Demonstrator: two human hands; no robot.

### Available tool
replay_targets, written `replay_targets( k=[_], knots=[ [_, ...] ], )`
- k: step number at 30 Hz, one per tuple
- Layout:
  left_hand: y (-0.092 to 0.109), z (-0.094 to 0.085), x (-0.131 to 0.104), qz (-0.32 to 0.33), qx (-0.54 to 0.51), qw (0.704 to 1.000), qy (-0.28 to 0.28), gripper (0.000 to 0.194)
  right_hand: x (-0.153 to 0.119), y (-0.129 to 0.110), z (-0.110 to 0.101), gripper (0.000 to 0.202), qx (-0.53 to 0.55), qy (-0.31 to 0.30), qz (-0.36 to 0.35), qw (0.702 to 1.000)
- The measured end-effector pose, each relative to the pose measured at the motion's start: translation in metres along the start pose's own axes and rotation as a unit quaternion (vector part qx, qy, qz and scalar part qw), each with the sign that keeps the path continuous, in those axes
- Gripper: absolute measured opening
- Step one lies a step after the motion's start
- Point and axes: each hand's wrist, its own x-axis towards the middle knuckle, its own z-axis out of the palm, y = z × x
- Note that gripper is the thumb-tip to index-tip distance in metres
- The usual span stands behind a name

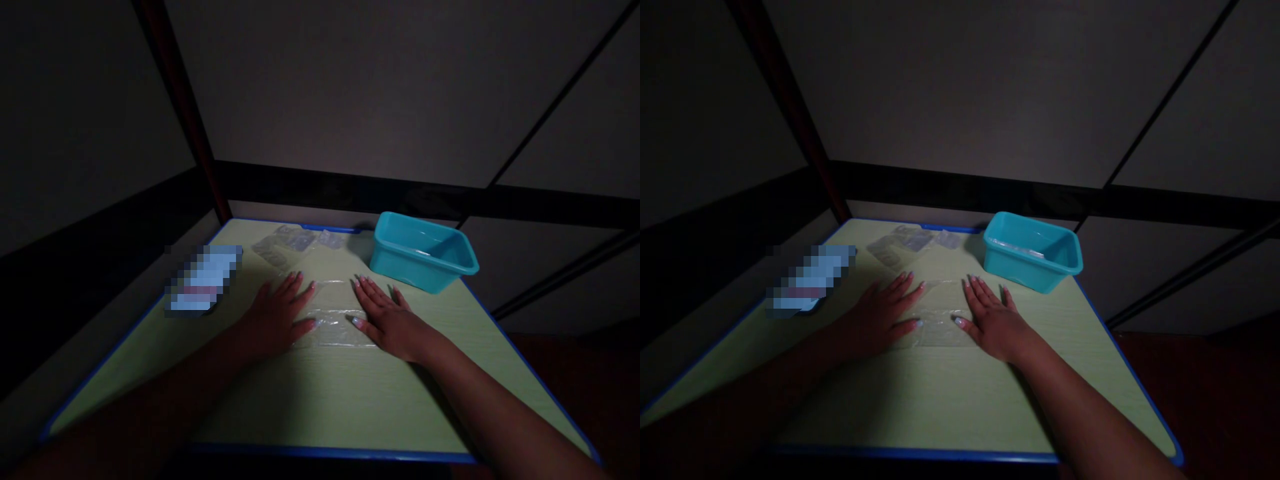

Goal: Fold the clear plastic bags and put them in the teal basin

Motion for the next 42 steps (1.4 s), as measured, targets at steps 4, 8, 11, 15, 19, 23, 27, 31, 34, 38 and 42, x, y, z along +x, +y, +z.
replay_targets(
  k=[4,8,11,15,19,23,27,31,34,38,42],
  knots=[
    [0.001,-0.007,-0.001,0.009,-0.013,1.000,0.019,0.065,-0.003,0.004,-0.004,0.068,0.015,-0.010,0.008,1.000],
    [0.000,-0.011,-0.003,0.030,-0.027,0.999,0.016,0.075,-0.007,0.011,-0.008,0.083,0.020,-0.012,0.001,1.000],
    [-0.002,-0.008,-0.004,0.035,-0.029,0.999,0.001,0.085,-0.006,0.016,-0.007,0.094,0.023,-0.025,-0.004,0.999],
    [-0.004,-0.003,-0.004,0.032,-0.031,0.999,-0.013,0.089,-0.004,0.016,-0.006,0.095,0.035,-0.042,0.003,0.998],
    [-0.004,-0.005,-0.004,0.039,-0.030,0.999,-0.013,0.088,-0.004,0.016,-0.010,0.095,0.033,-0.060,0.023,0.997],
    [-0.008,-0.007,-0.003,0.027,-0.023,0.999,-0.005,0.086,-0.008,0.023,-0.015,0.093,0.022,-0.073,0.028,0.997],
    [-0.013,-0.009,0.000,-0.001,-0.028,0.999,0.028,0.073,-0.011,0.035,-0.017,0.091,-0.002,-0.071,0.044,0.996],
    [-0.011,-0.019,0.002,-0.059,-0.160,0.973,0.153,0.053,-0.012,0.035,-0.015,0.079,-0.004,-0.005,0.036,0.999],
    [-0.006,-0.030,0.000,-0.091,-0.287,0.924,0.235,0.053,-0.013,0.023,-0.016,0.071,0.020,0.029,0.006,0.999],
    [-0.003,-0.037,-0.003,-0.088,-0.338,0.898,0.266,0.051,-0.023,0.001,-0.030,0.060,0.074,0.007,-0.084,0.994],
    [-0.002,-0.032,-0.002,-0.061,-0.374,0.887,0.265,0.051,-0.044,-0.012,-0.054,0.048,0.112,-0.110,-0.180,0.971]
  ],
)
